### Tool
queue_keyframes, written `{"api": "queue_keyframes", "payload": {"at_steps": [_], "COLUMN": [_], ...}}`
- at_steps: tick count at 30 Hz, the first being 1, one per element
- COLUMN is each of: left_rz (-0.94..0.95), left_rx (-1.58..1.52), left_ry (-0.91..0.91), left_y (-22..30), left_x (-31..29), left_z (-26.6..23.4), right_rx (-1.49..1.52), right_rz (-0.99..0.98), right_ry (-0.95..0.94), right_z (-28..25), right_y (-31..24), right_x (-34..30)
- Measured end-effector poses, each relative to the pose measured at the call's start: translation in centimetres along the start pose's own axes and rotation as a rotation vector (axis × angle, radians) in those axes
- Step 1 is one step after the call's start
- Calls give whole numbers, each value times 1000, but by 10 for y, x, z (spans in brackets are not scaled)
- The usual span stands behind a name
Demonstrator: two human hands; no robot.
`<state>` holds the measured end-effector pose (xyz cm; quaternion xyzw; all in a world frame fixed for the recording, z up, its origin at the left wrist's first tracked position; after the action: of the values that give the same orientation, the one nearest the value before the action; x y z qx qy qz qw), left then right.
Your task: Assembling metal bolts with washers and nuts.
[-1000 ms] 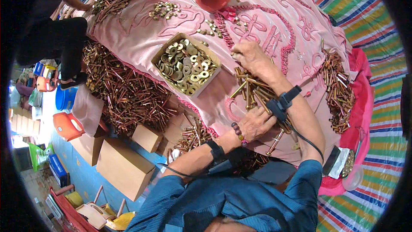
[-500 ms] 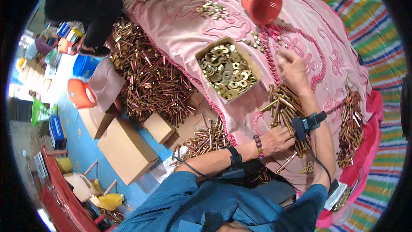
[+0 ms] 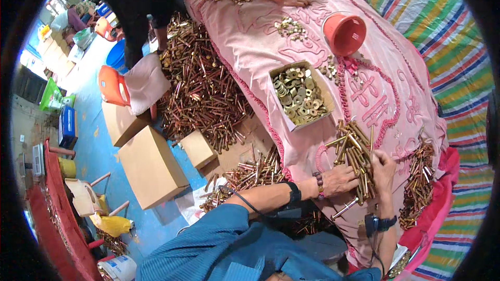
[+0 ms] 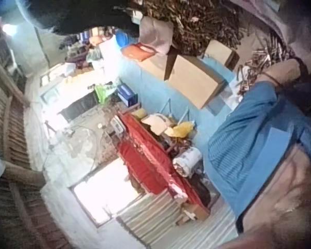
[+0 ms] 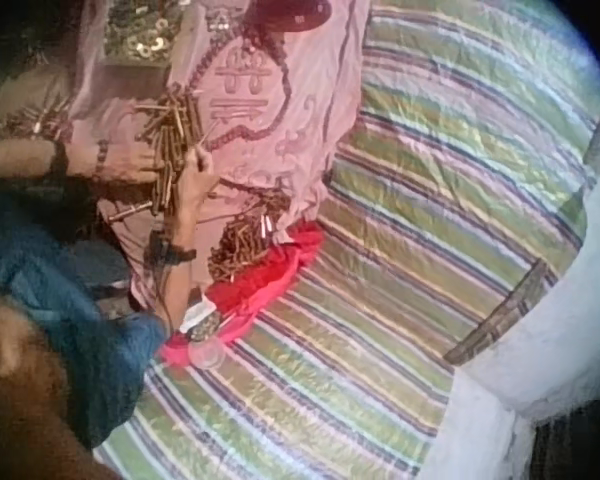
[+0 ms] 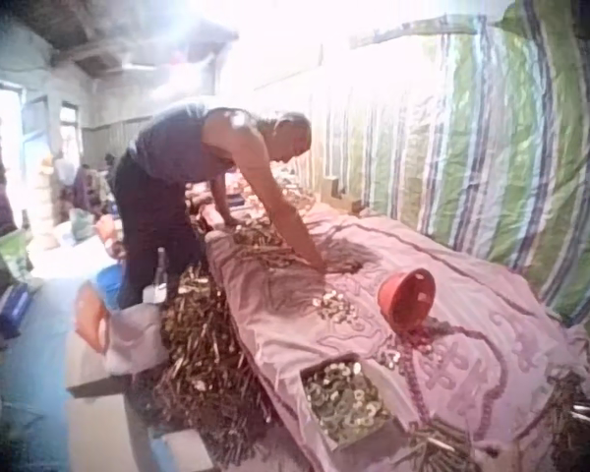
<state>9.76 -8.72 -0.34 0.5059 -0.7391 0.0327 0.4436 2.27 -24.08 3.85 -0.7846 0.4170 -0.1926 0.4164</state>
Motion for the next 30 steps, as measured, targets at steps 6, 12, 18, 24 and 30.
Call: {"api": "queue_keyframes", "payload": {"at_steps": [6,12,18,24,30], "left_rz": [-13,40,23,73,-145], "left_rx": [33,31,202,257,73], "left_ry": [-5,44,-154,-85,-153], "left_y": [-4,-6,0,21,26], "left_x": [-4,-7,-6,-1,7], "left_z": [8,9,20,16,10], "right_rx": [-78,-251,-391,-388,-449], "right_rz": [-105,-315,-590,-477,-492], "right_ry": [-31,-43,102,115,106], "right_z": [-1,10,4,-5,-2], "right_y": [1,-30,-32,-16,-10], "right_x": [-74,-125,-157,-151,-169]}}
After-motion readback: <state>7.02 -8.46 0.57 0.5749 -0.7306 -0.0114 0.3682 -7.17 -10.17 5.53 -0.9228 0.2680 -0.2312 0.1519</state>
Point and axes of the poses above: each hand's wrist, its own x-axis towards the middle knuckle, its own z-axis out of the palm, y = z × x, the point moved 7 cm from there along x, towards the middle knuckle, and after that the axes turned 3 degrees about -z, right-handed, at the moved point
